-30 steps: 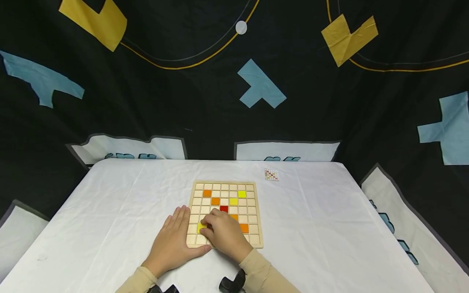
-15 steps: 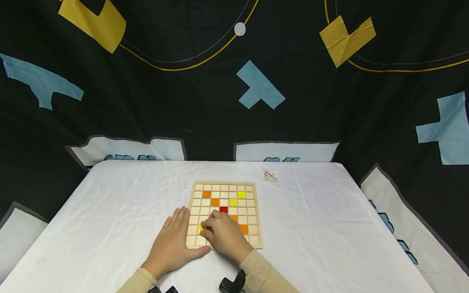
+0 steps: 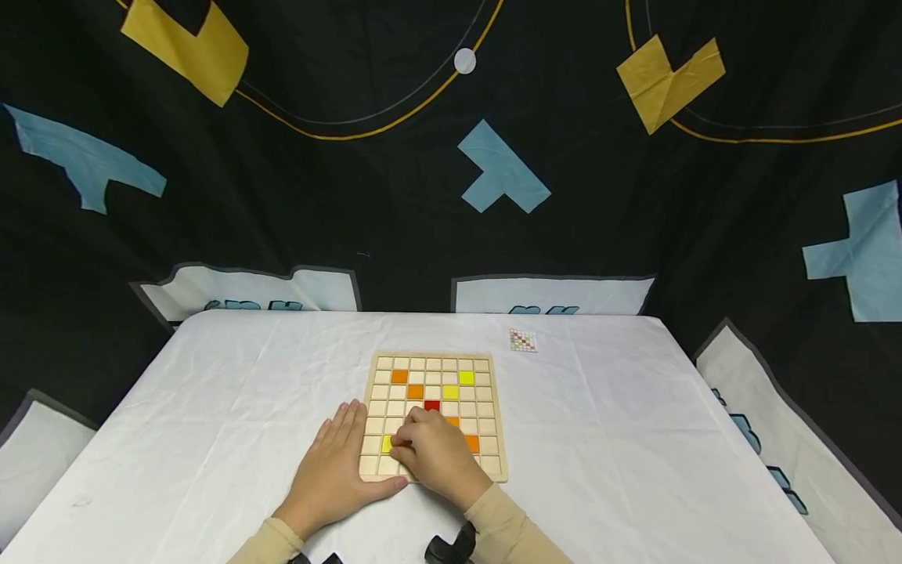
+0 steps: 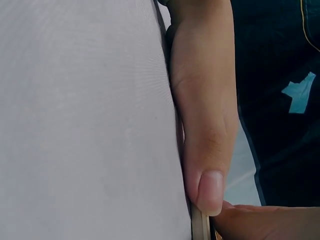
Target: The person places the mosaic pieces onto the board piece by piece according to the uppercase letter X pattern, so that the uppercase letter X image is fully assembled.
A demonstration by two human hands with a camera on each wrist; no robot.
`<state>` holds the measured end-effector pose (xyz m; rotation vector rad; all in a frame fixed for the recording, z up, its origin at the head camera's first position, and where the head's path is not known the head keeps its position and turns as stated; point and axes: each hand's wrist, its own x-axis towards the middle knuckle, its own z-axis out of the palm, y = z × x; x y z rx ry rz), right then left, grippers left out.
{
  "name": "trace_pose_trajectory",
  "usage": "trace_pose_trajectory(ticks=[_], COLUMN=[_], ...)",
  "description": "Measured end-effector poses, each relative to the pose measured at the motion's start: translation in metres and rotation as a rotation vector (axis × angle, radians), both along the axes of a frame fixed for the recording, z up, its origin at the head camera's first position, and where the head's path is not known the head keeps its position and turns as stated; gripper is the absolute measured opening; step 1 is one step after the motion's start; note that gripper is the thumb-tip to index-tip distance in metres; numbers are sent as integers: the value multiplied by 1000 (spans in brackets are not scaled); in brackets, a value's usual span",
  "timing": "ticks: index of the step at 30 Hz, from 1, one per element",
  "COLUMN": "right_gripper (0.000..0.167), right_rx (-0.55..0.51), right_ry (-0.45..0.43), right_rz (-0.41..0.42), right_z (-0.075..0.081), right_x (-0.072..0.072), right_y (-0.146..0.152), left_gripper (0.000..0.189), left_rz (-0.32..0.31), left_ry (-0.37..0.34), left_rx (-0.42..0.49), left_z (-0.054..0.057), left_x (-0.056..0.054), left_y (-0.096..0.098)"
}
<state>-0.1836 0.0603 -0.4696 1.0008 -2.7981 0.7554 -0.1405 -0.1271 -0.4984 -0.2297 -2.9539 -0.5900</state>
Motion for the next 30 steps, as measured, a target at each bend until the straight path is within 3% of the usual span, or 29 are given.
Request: trace_pose_trajectory(ticks=[12, 23, 30], right_gripper=[6, 8, 13], right_rx=[-27, -13, -26], right_ry=[82, 129, 138], right_rz=[-42, -87, -143], right_z=[1, 6, 12], right_x=[4, 5, 7], right_y=[6, 15, 26], left_gripper=[132, 131, 132], left_rz=[-2, -5, 0], left_ry=[15, 44, 20], left_rx=[-6, -15, -18], left_z=[-1, -2, -2], left_x=[0, 0, 0], left_y=[1, -1, 0])
